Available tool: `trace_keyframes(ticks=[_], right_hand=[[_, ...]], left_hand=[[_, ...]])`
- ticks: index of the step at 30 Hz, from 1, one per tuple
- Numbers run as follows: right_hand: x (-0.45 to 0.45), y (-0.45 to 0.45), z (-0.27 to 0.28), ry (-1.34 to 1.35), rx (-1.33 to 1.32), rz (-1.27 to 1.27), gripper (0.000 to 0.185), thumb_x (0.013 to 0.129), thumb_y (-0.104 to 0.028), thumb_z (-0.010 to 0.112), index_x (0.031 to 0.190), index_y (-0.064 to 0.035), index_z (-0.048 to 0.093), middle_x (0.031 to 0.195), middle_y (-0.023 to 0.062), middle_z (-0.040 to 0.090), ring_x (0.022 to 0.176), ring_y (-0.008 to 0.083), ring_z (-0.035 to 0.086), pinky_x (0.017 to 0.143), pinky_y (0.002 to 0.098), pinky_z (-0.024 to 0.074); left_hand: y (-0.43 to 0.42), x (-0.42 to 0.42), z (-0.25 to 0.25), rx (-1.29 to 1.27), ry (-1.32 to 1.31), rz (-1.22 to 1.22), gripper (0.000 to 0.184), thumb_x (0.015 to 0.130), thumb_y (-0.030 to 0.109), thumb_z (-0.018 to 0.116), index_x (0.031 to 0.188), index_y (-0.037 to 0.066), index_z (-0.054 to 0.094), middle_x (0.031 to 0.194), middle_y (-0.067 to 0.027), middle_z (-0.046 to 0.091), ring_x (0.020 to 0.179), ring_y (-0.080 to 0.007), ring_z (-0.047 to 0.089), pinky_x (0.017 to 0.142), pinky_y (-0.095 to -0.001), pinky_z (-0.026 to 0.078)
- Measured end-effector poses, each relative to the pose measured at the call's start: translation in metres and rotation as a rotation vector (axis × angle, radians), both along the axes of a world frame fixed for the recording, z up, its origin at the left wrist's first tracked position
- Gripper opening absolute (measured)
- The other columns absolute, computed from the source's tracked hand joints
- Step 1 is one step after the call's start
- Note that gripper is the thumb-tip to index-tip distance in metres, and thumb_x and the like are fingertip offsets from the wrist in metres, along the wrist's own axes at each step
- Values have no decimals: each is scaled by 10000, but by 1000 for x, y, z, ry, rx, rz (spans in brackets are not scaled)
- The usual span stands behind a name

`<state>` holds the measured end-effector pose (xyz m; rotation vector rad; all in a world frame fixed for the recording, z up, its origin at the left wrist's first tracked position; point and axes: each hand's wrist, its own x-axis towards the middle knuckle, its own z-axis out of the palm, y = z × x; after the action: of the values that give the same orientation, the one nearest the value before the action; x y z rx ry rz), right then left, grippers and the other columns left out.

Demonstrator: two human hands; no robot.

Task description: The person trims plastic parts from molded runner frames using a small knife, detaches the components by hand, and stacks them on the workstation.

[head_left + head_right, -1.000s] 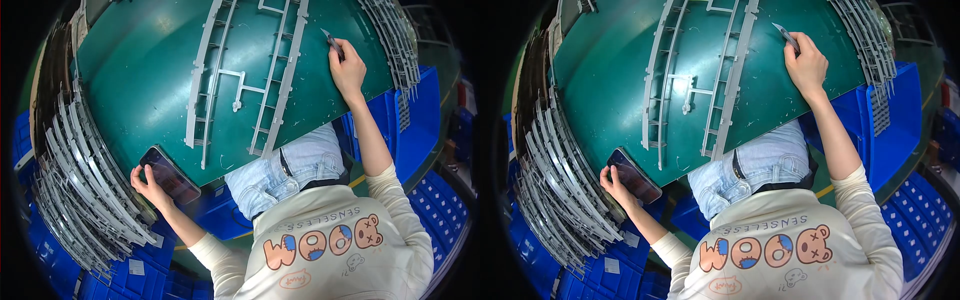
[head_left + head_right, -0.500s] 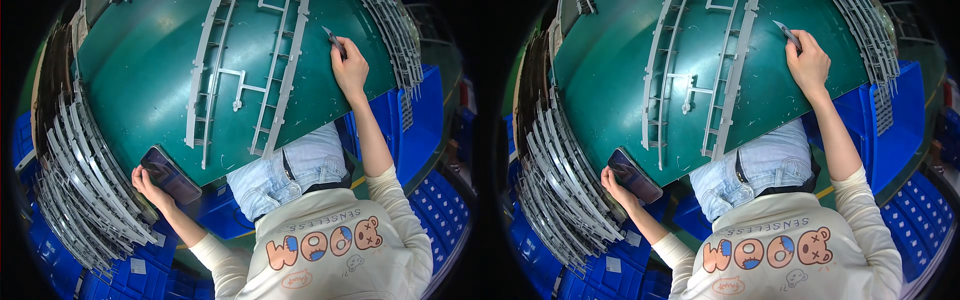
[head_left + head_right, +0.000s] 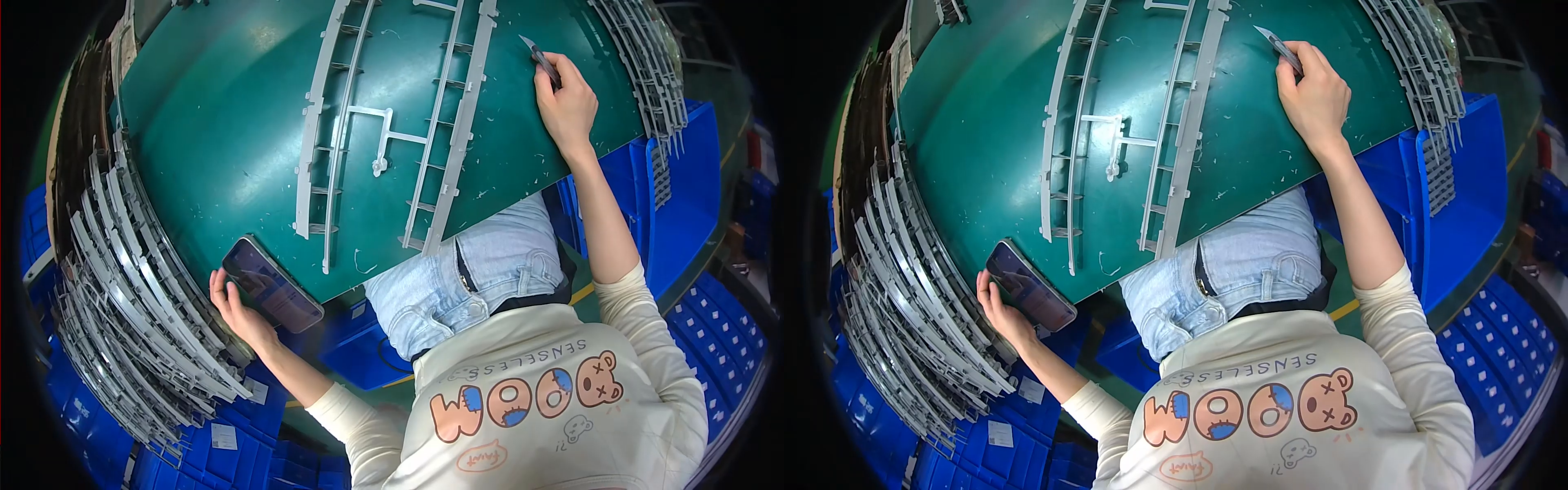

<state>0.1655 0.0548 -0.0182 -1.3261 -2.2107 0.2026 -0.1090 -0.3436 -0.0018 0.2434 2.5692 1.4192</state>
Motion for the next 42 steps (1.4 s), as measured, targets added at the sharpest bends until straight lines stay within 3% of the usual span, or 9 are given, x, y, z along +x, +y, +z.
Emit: trace_keyframes(ticks=[3,9,11,19,25,26,28,33,42], right_hand=[[1,0,-1,6,3,8,148,802,-151,563,921,-115,643,724,-34,617,531,169,531,505,281,416],[2,0,1,13,-3,22,145,803,-164,574,919,-110,643,734,-21,621,532,171,532,509,285,420],[3,-1,5,26,-48,64,140,814,-148,565,917,-89,639,753,-4,622,536,173,535,510,286,422],[42,2,58,-52,-692,263,160,867,-93,522,979,-30,618,782,40,600,528,126,507,491,250,404],[56,2,82,996,-1500,490,250,905,-100,517,1140,-23,556,710,24,533,520,20,393,467,146,315],[43,-9,80,407,-1014,189,261,909,-116,519,1142,-17,582,769,40,579,552,47,444,504,156,357],[35,-29,58,177,-562,191,275,916,-130,514,1152,-24,605,867,56,617,612,89,497,563,188,407],[9,-77,53,96,-433,479,266,867,-111,579,1124,-77,637,746,40,554,636,159,483,569,259,400],[-29,-144,52,-30,-125,760,229,793,-147,591,1022,-139,588,708,-13,422,637,132,419,572,249,361]], left_hand=[[7,5,12,299,-111,76,238,925,162,469,1110,53,572,1205,-106,519,1144,-192,468,988,-303,323],[53,69,26,-120,435,-52,213,909,91,481,1062,26,615,953,-95,645,776,-151,565,711,-253,444],[80,105,32,-106,243,-282,209,883,31,511,1052,25,633,762,-69,645,538,-112,507,496,-222,402],[122,162,26,282,-913,-352,301,960,147,453,1224,24,527,641,-50,589,502,-68,489,456,-176,377],[122,156,20,375,-766,-252,224,911,98,548,1105,-6,591,681,-76,623,548,-101,550,490,-201,443],[121,155,19,307,-588,-258,194,888,76,578,1058,-15,608,694,-80,633,571,-110,569,495,-210,454],[120,153,15,167,-237,-259,137,843,31,639,964,-33,641,720,-87,652,618,-128,608,507,-226,476],[121,138,-1,17,347,-366,95,766,-8,710,844,-22,659,761,-94,673,625,-143,621,518,-229,482],[114,134,-17,73,562,-397,126,735,-25,718,835,14,651,768,-84,680,607,-155,617,535,-242,486]])
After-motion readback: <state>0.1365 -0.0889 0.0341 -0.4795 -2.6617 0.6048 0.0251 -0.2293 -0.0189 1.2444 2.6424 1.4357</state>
